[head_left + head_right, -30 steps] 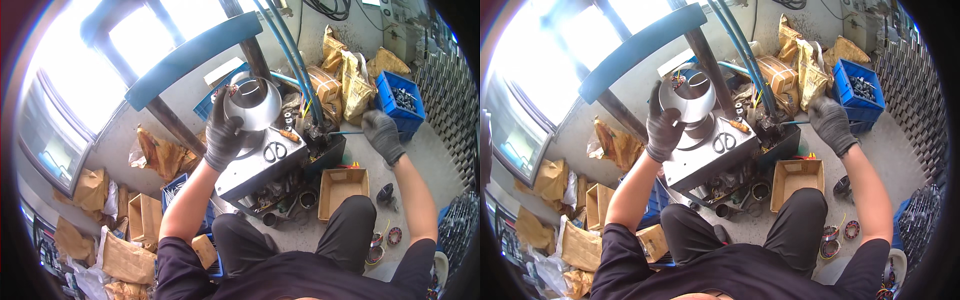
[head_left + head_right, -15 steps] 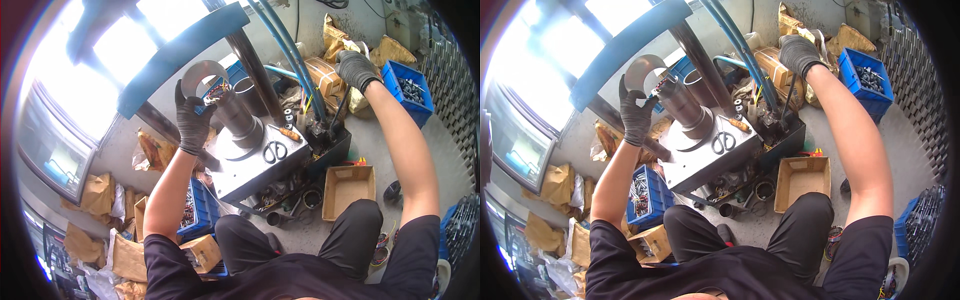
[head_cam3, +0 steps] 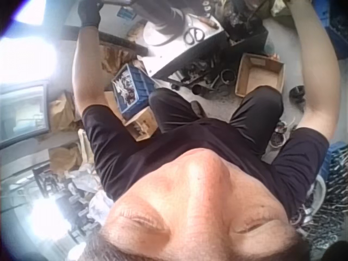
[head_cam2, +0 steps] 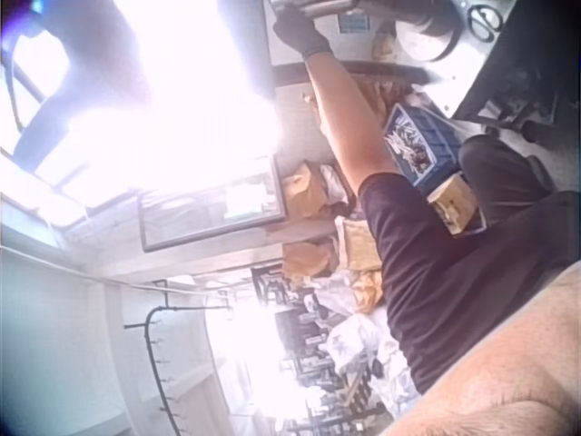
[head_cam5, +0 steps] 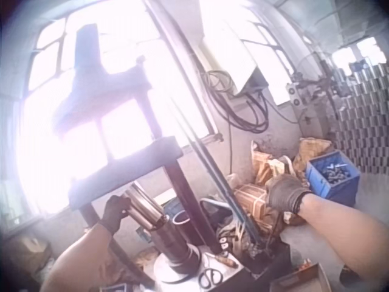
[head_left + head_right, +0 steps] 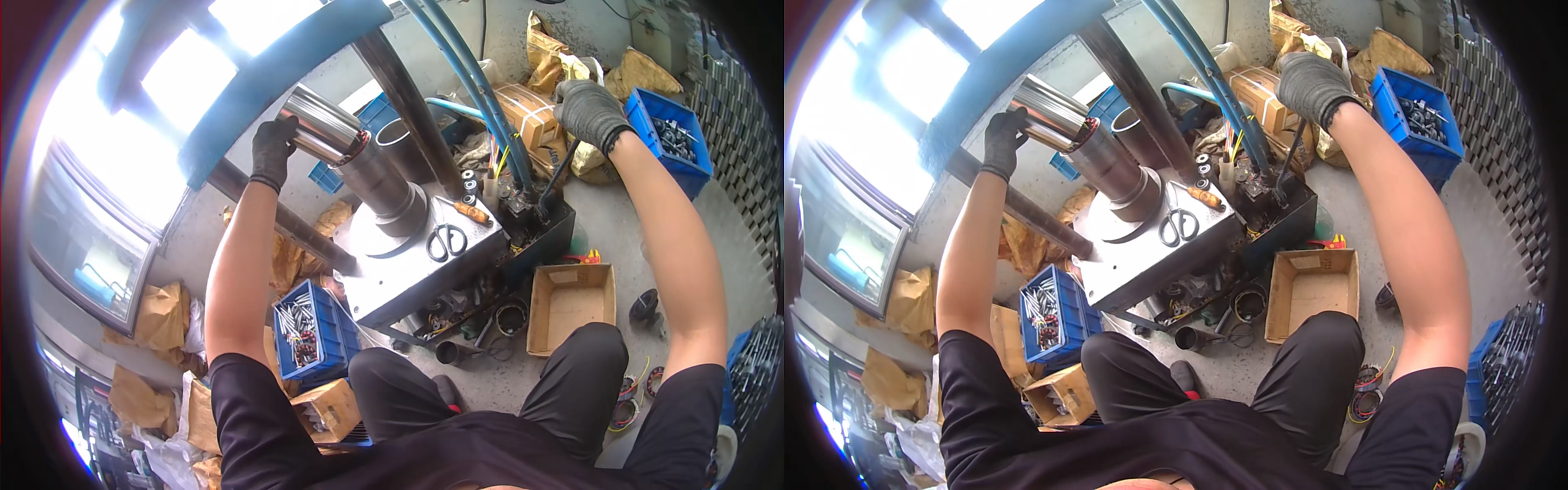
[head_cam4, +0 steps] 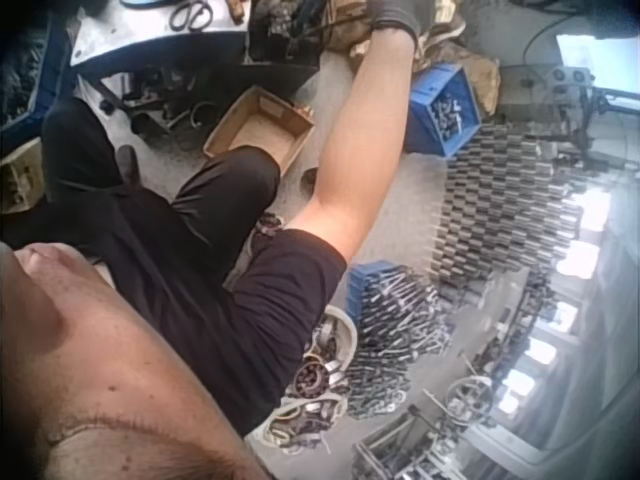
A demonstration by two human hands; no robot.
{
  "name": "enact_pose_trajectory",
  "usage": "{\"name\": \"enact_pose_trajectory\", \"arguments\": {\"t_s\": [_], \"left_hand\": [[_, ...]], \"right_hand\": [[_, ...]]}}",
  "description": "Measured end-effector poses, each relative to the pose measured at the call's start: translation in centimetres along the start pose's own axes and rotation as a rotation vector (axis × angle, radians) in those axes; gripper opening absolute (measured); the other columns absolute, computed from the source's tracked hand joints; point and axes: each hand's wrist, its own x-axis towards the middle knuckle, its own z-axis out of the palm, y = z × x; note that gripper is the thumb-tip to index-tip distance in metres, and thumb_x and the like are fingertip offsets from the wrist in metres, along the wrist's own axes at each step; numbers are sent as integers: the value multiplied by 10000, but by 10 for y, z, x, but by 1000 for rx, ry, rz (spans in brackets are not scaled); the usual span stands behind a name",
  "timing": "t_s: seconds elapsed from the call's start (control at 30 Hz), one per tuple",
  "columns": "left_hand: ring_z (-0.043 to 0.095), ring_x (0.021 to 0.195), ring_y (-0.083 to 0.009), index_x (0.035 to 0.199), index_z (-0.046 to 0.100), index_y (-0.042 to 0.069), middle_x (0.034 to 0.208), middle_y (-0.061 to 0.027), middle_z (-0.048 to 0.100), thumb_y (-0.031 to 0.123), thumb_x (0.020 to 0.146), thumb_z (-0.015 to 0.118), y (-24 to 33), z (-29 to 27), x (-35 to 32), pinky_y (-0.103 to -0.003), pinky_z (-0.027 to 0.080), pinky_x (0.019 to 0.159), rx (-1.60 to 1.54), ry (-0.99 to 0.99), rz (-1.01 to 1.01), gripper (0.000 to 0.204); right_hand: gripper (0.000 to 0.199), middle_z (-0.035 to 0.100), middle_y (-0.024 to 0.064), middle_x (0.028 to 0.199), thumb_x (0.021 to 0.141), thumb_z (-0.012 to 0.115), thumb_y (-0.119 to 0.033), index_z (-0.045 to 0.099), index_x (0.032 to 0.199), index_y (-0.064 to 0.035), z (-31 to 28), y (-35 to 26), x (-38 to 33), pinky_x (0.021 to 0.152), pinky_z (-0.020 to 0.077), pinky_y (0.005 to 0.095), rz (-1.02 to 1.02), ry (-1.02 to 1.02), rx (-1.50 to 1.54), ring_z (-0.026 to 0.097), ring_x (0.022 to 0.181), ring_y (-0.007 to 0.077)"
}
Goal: The recorder is assembling an electric motor by inserting a copper winding stator into a metal housing using a manual hydraulic press.
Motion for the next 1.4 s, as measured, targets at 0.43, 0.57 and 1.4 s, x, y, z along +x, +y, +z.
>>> {"name": "enact_pose_trajectory", "arguments": {"t_s": [0.43, 0.57, 1.4], "left_hand": [[617, 819, -140, 1039, 665, 50, 926, -20, 644, 388, 902, 749, -3, 10, 26, -309, 537, 748, 237, -161, -44, 375], [629, 734, -158, 997, 688, -7, 836, -78, 685, 414, 847, 794, -10, 10, 32, -311, 527, 710, 248, -116, 50, 459], [686, 956, -229, 1445, 467, 3, 997, -107, 715, 290, 968, 715, -105, 69, -67, -344, 533, 885, -120, 169, 37, 610]], "right_hand": [[229, 720, 221, 969, 843, 650, -229, 723, 953, -41, -7, 15, -103, 884, 534, 496, -94, -7, 0, 696, 963, 386], [160, 716, 210, 935, 843, 662, -177, 707, 911, -40, -13, 18, -125, 863, 541, 482, -127, 1, 1, 698, 939, 374], [344, 738, 186, 858, 741, 663, -133, 766, 1065, -82, -7, 16, -212, 828, 555, 462, -373, -546, 66, 713, 852, 381]]}}
